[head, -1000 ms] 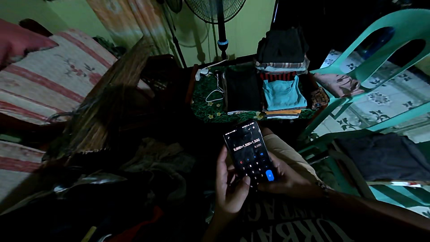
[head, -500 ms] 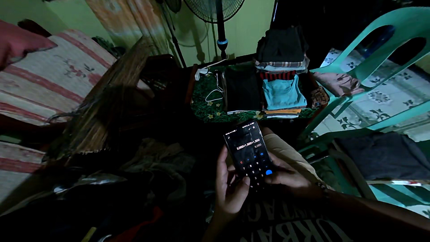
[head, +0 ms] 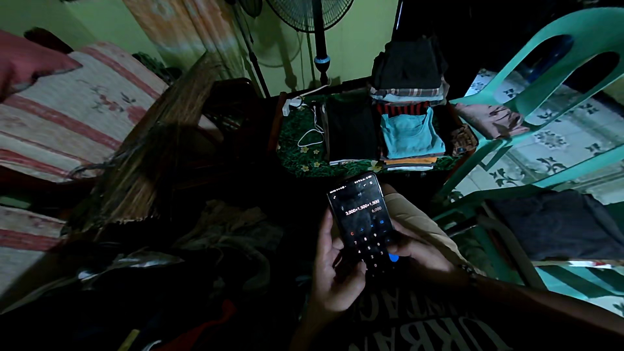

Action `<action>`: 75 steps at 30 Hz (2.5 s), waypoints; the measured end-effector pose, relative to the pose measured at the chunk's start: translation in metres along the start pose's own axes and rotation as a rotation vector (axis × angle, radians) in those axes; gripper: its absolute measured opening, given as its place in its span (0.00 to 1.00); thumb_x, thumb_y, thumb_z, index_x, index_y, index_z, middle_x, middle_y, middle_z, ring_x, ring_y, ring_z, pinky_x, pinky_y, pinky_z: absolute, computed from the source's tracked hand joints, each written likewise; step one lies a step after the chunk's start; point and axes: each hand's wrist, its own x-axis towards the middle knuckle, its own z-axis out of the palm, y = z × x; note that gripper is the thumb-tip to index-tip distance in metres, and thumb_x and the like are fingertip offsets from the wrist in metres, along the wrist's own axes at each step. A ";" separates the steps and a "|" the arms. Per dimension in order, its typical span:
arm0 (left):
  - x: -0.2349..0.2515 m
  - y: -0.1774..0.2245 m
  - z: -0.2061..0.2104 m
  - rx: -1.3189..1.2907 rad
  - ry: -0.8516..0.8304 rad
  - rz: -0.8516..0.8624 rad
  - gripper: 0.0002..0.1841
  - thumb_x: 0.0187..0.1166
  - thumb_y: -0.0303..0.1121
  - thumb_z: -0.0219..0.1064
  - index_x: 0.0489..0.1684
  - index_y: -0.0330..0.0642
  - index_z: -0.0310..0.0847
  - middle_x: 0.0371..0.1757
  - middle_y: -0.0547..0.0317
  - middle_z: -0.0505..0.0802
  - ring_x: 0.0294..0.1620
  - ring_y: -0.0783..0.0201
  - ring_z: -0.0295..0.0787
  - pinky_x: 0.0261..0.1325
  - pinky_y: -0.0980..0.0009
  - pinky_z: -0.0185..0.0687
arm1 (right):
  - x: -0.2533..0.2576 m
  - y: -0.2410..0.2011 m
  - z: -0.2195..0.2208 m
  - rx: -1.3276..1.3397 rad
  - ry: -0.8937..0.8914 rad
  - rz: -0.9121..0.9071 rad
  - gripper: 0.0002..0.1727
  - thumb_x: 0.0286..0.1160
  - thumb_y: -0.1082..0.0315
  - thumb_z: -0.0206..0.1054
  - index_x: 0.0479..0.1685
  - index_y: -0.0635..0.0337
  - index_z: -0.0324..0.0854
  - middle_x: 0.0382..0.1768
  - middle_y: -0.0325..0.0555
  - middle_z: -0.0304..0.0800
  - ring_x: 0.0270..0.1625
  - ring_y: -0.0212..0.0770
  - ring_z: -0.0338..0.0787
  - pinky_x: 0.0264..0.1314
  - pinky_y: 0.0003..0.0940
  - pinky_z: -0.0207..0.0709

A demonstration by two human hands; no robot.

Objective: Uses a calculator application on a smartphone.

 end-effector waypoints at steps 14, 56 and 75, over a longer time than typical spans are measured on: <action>0.001 0.001 0.019 0.138 0.239 0.046 0.49 0.66 0.13 0.68 0.87 0.21 0.34 0.59 0.46 0.92 0.55 0.61 0.94 0.57 0.65 0.93 | 0.001 0.006 -0.002 -0.236 -0.138 -0.094 0.38 0.65 0.82 0.69 0.78 0.64 0.57 0.63 0.38 0.86 0.64 0.31 0.88 0.70 0.31 0.83; -0.002 0.004 0.006 0.037 0.078 0.012 0.50 0.76 0.30 0.66 0.89 0.24 0.26 0.68 0.47 0.87 0.63 0.63 0.90 0.65 0.65 0.89 | 0.000 0.003 -0.003 -0.083 -0.102 -0.063 0.33 0.68 0.78 0.65 0.77 0.57 0.61 0.61 0.34 0.89 0.62 0.32 0.89 0.67 0.34 0.84; -0.001 0.002 0.005 0.033 0.054 0.008 0.50 0.76 0.29 0.66 0.90 0.24 0.25 0.66 0.48 0.89 0.61 0.63 0.91 0.64 0.65 0.90 | -0.001 0.004 -0.003 -0.041 -0.066 -0.039 0.32 0.67 0.78 0.63 0.75 0.54 0.64 0.59 0.32 0.89 0.60 0.30 0.89 0.64 0.31 0.85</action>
